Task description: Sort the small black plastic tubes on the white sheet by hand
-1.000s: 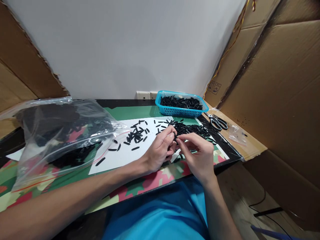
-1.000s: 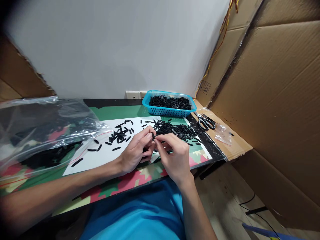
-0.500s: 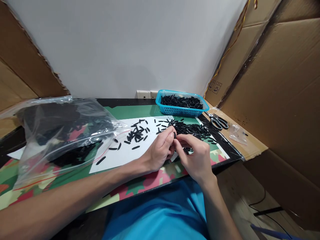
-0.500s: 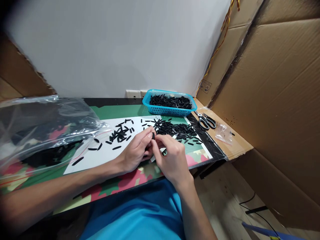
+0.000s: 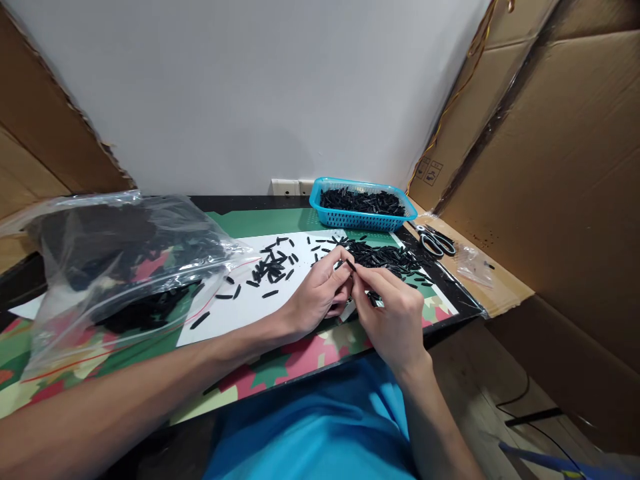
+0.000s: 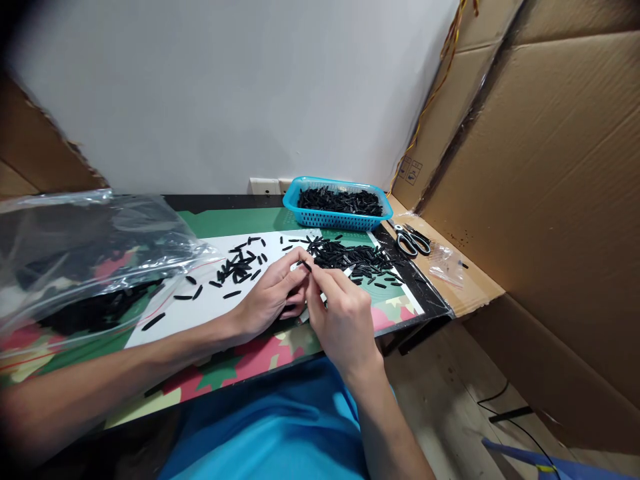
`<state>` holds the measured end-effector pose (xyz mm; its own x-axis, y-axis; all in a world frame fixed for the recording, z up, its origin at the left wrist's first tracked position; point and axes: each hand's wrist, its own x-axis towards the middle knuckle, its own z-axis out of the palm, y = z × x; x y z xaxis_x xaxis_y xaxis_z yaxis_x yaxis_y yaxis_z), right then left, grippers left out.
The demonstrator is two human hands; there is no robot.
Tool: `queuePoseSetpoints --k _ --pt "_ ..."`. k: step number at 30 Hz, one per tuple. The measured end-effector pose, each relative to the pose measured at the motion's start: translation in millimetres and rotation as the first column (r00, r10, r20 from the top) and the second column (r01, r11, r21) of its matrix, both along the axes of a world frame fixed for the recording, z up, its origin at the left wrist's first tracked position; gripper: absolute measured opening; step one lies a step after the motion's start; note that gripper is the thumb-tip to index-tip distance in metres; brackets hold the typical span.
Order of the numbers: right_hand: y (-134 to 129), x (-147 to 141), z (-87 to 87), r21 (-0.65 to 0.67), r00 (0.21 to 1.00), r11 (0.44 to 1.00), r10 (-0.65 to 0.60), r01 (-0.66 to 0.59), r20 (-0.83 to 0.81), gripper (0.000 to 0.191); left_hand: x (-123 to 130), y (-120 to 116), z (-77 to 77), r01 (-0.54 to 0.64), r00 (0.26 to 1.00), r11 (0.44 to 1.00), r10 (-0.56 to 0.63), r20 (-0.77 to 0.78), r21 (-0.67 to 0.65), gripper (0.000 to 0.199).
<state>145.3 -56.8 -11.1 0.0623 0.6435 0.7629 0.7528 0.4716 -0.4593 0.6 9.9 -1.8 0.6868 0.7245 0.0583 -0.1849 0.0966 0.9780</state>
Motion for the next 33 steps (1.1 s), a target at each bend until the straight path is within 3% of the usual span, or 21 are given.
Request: queuePoseSetpoints --k 6,14,28,33 --pt "1 4 2.3 -0.117 0.956 0.988 0.067 -0.104 -0.285 0.015 2 -4 3.2 -0.045 0.999 0.998 0.045 0.005 0.032 0.032" --pt "1 8 4.6 -0.169 0.88 0.949 0.168 -0.267 -0.445 0.02 1 -3 0.9 -0.03 0.999 0.998 0.029 0.013 0.049 0.033" --pt "-2 15 10.7 -0.224 0.89 0.921 0.208 -0.318 -0.406 0.023 2 -4 1.8 -0.059 0.998 0.993 0.06 -0.01 0.106 0.03" --pt "0 15 10.1 -0.238 0.889 0.925 0.178 -0.298 -0.422 0.021 2 -2 -3.3 -0.108 0.992 0.971 0.12 -0.039 0.215 0.033"
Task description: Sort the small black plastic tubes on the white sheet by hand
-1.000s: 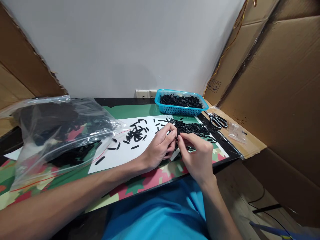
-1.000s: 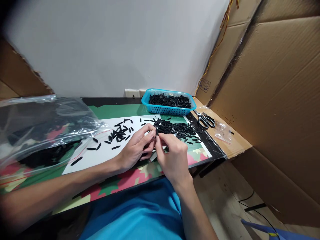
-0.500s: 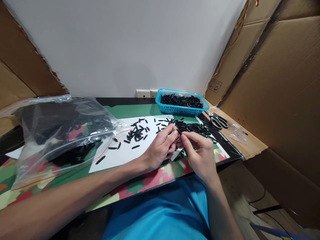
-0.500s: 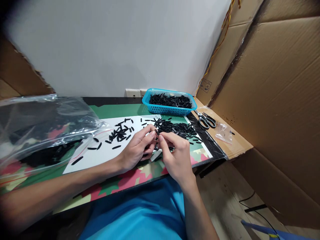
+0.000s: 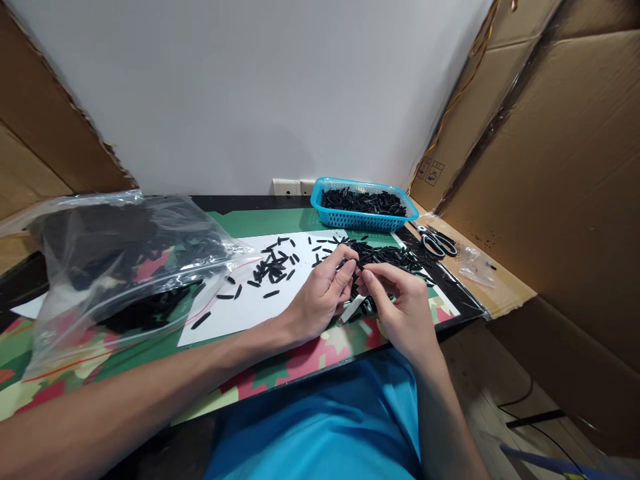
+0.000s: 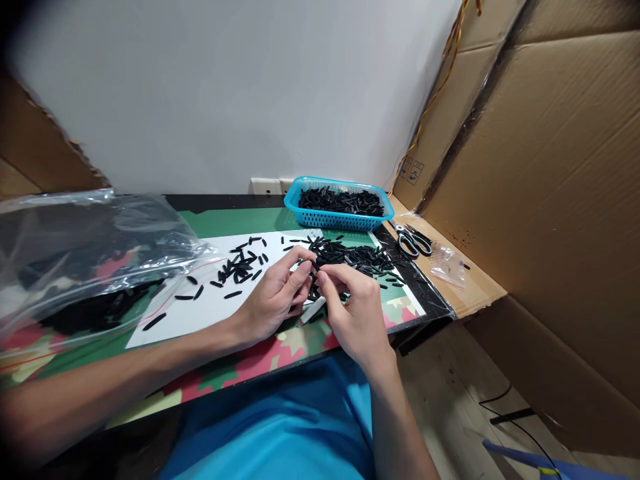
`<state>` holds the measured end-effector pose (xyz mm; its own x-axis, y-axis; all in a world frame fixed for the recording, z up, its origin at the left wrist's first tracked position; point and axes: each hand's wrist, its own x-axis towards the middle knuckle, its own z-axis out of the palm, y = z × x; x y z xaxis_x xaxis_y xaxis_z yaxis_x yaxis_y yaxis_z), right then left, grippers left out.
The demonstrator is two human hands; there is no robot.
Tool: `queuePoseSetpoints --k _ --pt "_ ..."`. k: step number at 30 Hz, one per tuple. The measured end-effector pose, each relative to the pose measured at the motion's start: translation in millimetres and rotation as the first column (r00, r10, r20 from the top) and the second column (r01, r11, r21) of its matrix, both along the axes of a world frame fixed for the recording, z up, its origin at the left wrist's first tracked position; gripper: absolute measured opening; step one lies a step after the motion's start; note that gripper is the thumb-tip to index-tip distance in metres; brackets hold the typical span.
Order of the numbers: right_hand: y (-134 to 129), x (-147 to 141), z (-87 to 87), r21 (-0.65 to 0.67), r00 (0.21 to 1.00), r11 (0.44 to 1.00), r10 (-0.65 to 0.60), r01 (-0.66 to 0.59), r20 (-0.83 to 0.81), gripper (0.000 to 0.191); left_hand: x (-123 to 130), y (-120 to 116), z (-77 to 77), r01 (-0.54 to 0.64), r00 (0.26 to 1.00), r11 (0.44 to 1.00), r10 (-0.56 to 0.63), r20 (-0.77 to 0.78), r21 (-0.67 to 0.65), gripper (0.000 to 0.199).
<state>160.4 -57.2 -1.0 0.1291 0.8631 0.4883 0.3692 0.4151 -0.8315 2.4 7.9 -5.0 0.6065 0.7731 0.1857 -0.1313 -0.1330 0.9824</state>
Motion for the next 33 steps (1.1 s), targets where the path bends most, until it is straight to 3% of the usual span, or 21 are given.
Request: queuePoseSetpoints --k 5,10,14,17,22,33 --pt "0.3 -6.4 -2.0 0.08 0.994 0.996 -0.04 0.048 -0.102 0.01 -2.1 -0.3 -3.0 -0.105 0.991 0.971 0.12 -0.062 0.213 0.028" --pt "0.0 -9.4 -4.3 0.192 0.988 0.976 -0.083 0.108 -0.131 0.009 -5.1 -2.5 -8.0 -0.133 0.984 0.911 0.168 -0.056 0.39 0.018" --pt "-1.7 -8.6 -1.3 0.233 0.988 0.968 -0.058 0.091 -0.143 0.014 -6.8 -5.2 -10.2 -0.202 0.97 0.785 0.244 0.006 0.585 0.008" --pt "-3.4 -8.0 1.1 0.236 0.987 0.969 -0.042 0.078 -0.153 0.017 -7.3 -6.9 -8.4 -0.221 0.958 0.68 0.285 0.026 0.699 0.013" --pt "-4.9 -7.8 3.1 0.228 0.986 0.971 -0.03 0.068 -0.164 0.018 -8.0 -7.3 -6.6 -0.195 0.957 0.606 0.29 0.015 0.771 0.018" --pt "-8.0 -6.8 4.9 0.112 0.977 0.989 -0.072 0.096 -0.199 0.013 -7.9 -7.6 -7.3 -0.196 0.946 0.586 0.324 -0.006 0.787 0.017"
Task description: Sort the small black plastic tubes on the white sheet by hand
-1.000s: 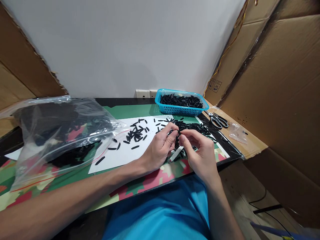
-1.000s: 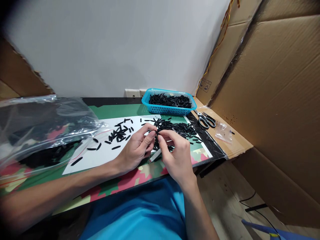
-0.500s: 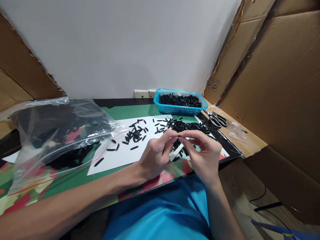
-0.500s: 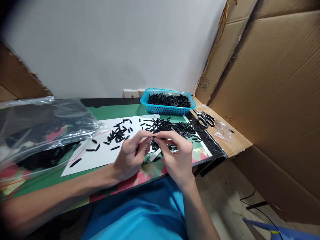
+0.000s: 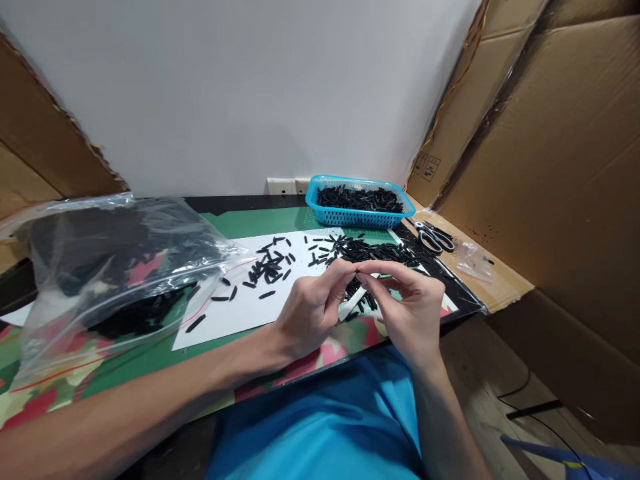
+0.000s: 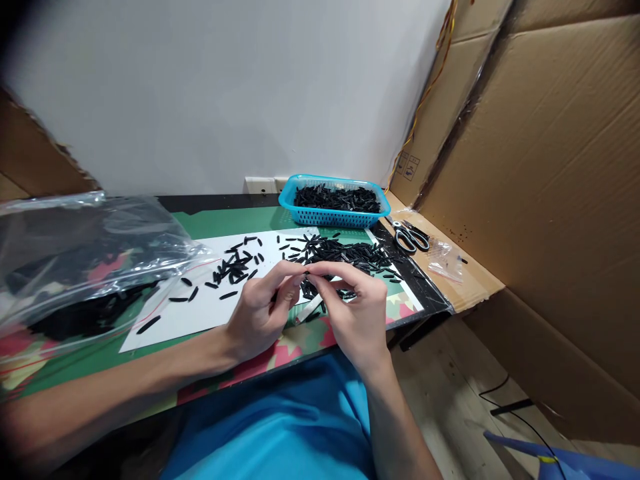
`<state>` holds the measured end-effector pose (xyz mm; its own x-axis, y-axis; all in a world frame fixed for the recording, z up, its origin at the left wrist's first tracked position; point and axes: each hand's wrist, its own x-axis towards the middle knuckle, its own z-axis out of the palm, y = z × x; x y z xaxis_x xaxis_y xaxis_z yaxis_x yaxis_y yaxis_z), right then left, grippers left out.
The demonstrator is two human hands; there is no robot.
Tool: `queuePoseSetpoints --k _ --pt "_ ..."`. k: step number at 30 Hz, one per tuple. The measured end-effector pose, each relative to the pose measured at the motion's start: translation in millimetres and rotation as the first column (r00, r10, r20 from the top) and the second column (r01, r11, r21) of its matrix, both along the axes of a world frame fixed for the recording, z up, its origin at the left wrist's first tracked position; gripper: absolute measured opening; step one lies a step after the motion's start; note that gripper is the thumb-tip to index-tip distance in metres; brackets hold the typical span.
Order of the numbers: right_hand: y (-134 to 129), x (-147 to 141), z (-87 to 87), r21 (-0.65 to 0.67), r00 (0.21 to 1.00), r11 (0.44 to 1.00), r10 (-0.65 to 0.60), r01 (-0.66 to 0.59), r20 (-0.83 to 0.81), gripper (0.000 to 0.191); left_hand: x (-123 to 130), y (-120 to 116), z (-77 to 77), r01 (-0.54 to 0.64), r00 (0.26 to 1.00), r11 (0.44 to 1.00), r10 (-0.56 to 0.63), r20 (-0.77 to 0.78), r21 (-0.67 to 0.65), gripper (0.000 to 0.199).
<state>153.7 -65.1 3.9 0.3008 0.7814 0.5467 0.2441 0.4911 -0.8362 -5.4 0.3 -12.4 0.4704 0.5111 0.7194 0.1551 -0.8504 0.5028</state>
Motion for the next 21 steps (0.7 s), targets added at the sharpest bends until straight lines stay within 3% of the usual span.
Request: queuePoseSetpoints --k 14,21 --pt "5 10 1.5 -0.023 0.995 0.996 0.086 -0.085 0.046 0.008 -2 3 -1.8 0.053 0.997 0.996 -0.056 -0.05 -0.071 0.017" --pt "12 15 2.0 -0.074 0.973 0.975 0.213 -0.207 0.083 0.008 -1 -1 1.3 0.04 0.995 0.988 -0.054 -0.087 -0.151 0.017"
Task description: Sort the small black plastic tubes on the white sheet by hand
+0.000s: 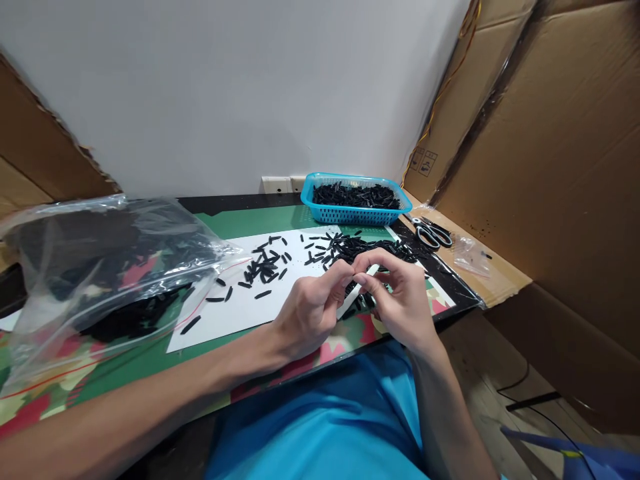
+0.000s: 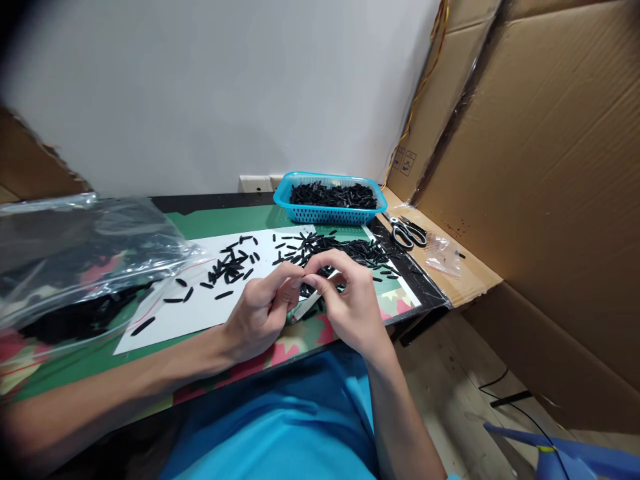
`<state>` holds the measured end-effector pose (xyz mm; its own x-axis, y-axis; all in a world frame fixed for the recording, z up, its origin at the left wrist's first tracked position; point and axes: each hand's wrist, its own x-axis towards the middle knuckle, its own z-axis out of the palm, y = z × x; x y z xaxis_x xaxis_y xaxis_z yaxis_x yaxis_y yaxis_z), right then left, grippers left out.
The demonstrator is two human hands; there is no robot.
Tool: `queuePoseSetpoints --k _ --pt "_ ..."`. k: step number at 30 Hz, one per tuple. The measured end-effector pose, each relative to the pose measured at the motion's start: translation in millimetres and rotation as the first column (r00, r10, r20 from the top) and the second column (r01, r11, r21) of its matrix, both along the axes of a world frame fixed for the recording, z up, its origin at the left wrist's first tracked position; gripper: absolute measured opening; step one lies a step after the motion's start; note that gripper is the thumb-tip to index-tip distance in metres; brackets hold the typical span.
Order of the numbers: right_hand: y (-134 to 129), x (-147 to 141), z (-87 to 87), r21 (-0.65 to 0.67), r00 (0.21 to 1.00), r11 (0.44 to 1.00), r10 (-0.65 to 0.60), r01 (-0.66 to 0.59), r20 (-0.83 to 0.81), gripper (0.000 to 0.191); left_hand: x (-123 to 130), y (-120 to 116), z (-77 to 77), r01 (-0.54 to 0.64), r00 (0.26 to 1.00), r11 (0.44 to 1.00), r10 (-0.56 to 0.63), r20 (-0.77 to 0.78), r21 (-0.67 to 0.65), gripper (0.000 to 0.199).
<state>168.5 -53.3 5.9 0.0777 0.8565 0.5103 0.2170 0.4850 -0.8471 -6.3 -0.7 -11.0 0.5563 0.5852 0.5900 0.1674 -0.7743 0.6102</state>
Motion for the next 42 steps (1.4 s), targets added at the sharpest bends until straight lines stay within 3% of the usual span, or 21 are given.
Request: queuePoseSetpoints --k 5,10,14,19,26,34,42 --pt "0 4 -1.2 -0.109 0.997 0.991 0.083 -0.083 0.0 0.016 0 1 2.8 0.032 0.999 0.999 -0.032 -0.04 -0.011 0.013" --pt "2 -1 -7.2 -0.128 0.99 0.983 0.126 -0.132 -0.056 0.023 1 4 2.0 0.041 0.999 0.996 -0.042 -0.01 -0.076 0.012" --pt "5 -7 -10.7 -0.076 0.986 0.993 0.083 -0.095 -0.145 0.022 2 5 -2.0 0.031 0.999 0.992 -0.026 0.043 -0.125 0.013" --pt "4 -10 -7.5 0.028 0.956 0.994 0.11 -0.107 -0.272 0.014 2 3 -1.9 0.054 0.987 0.995 -0.04 0.155 -0.089 0.014" --pt "-4 -10 -3.3 0.1 0.979 0.995 0.012 0.008 -0.204 0.006 -1 -2 0.1 0.043 0.975 0.997 -0.027 0.221 -0.067 0.01" --pt "-6 -8 -2.0 0.092 0.979 0.996 0.017 0.002 -0.204 0.006 -3 -2 -2.9 0.048 0.984 0.995 -0.063 0.168 0.093 0.015" --pt "-10 -7 0.8 0.08 0.99 0.996 -0.023 0.035 -0.139 0.008 -3 -3 -2.1 -0.027 0.996 0.966 0.004 0.087 0.259 0.019"
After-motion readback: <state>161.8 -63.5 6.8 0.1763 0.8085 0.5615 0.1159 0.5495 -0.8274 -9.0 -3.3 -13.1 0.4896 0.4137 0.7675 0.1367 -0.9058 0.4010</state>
